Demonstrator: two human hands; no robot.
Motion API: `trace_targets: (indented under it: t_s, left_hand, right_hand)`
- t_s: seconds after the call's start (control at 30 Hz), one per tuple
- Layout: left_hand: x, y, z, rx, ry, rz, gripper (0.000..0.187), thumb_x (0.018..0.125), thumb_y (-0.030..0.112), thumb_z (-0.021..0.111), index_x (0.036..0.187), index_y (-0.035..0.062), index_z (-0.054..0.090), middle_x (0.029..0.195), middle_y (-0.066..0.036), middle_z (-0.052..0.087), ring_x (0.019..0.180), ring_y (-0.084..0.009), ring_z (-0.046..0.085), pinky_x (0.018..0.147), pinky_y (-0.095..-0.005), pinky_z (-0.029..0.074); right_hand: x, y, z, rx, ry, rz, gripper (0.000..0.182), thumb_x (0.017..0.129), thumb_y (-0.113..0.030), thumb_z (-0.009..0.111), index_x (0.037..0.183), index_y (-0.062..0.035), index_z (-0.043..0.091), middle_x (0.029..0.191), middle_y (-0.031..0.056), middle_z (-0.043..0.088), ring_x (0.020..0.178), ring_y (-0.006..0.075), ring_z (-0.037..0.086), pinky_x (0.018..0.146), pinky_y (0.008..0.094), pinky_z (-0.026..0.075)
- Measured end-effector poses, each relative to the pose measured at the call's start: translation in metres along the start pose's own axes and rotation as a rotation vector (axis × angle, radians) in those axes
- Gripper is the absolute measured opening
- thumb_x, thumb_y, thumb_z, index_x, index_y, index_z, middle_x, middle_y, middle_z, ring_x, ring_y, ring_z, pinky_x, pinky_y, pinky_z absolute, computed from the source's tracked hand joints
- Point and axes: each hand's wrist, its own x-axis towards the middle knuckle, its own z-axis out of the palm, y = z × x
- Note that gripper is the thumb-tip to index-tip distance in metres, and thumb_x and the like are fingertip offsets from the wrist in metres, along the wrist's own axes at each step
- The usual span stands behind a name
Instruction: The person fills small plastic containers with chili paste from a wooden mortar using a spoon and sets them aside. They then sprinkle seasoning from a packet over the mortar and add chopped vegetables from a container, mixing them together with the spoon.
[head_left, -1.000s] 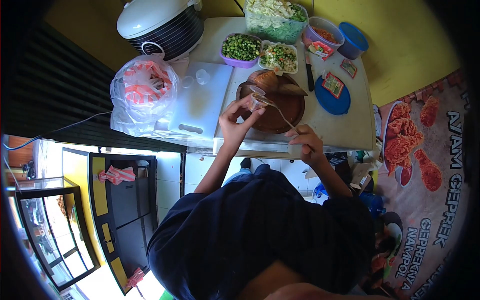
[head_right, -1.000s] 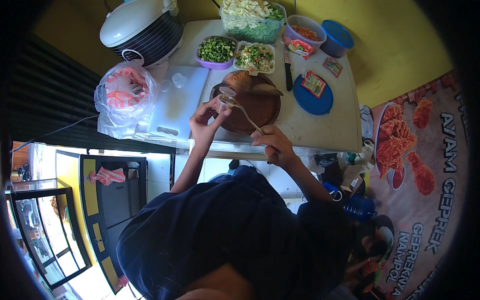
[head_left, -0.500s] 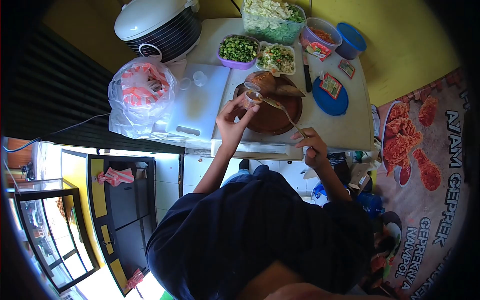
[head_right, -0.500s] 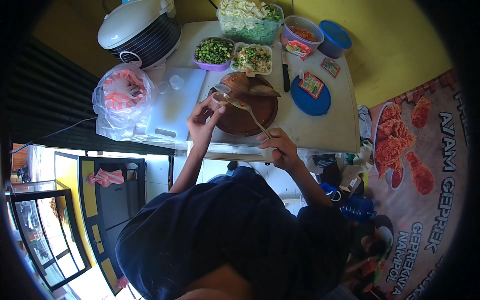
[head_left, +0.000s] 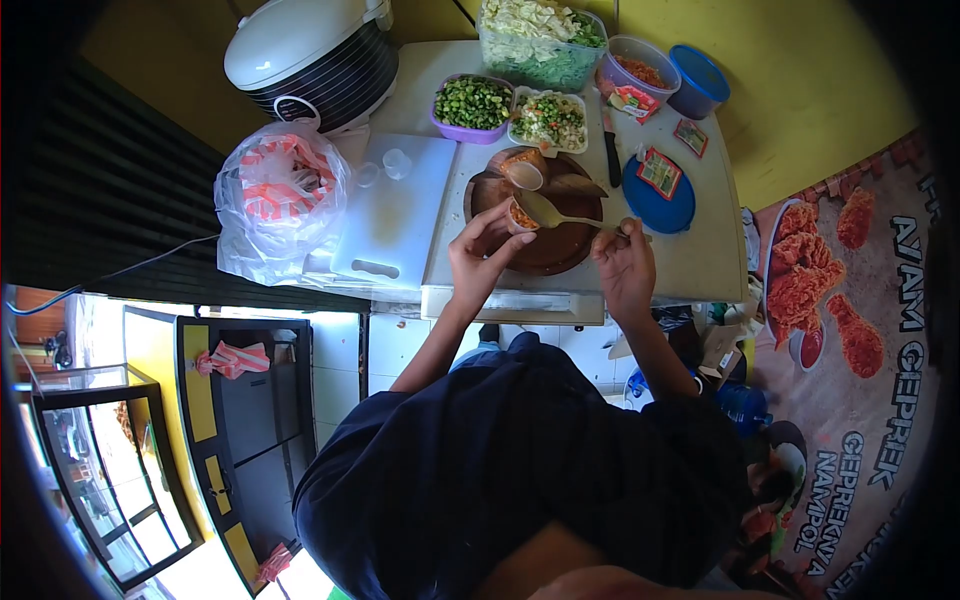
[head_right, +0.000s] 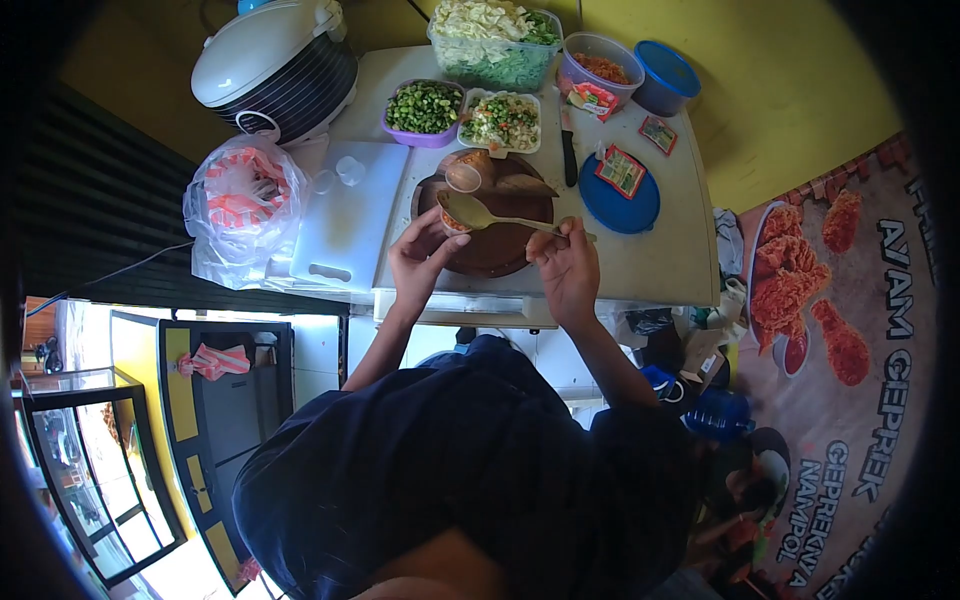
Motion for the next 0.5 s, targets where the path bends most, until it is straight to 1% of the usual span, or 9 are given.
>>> trace_targets:
  t_s: [0.27, 0.37, 0.5]
  left_hand:
    - [0.0, -0.004, 0.004, -0.07, -0.021, 0.026, 0.044, 0.078, -0.01, 0.066, 0.12, -0.0077, 0.052, 0.112, -0.012, 0.059, 0.102, -0.0196, 0.061, 0.092, -0.0313, 0.048]
    - [0.004, -0.001, 0.003, -0.072, -0.008, 0.046, 0.045, 0.078, -0.011, 0.066, 0.121, -0.0076, 0.052, 0.113, -0.012, 0.06, 0.102, -0.0198, 0.06, 0.093, -0.0316, 0.048]
    - [0.009, 0.01, 0.002, -0.073, 0.046, 0.02, 0.048, 0.079, -0.011, 0.064, 0.124, -0.0078, 0.049, 0.114, -0.014, 0.06, 0.102, -0.0198, 0.06, 0.092, -0.0311, 0.048]
  right_hand:
    - [0.004, 0.008, -0.005, -0.069, -0.017, -0.021, 0.024, 0.102, -0.03, 0.032, 0.093, -0.0099, 0.042, 0.078, 0.0163, 0.058, 0.076, 0.0222, 0.057, 0.073, 0.0323, 0.044]
    - [0.003, 0.005, 0.0, -0.13, -0.017, -0.081, 0.023, 0.101, -0.029, 0.035, 0.091, -0.0103, 0.043, 0.075, 0.0135, 0.057, 0.074, 0.0208, 0.055, 0.069, 0.0314, 0.042]
    - [0.003, -0.002, -0.002, -0.179, 0.002, -0.11, 0.024, 0.101, -0.03, 0.035, 0.089, -0.0099, 0.043, 0.073, 0.0117, 0.054, 0.073, 0.0212, 0.055, 0.069, 0.0319, 0.042]
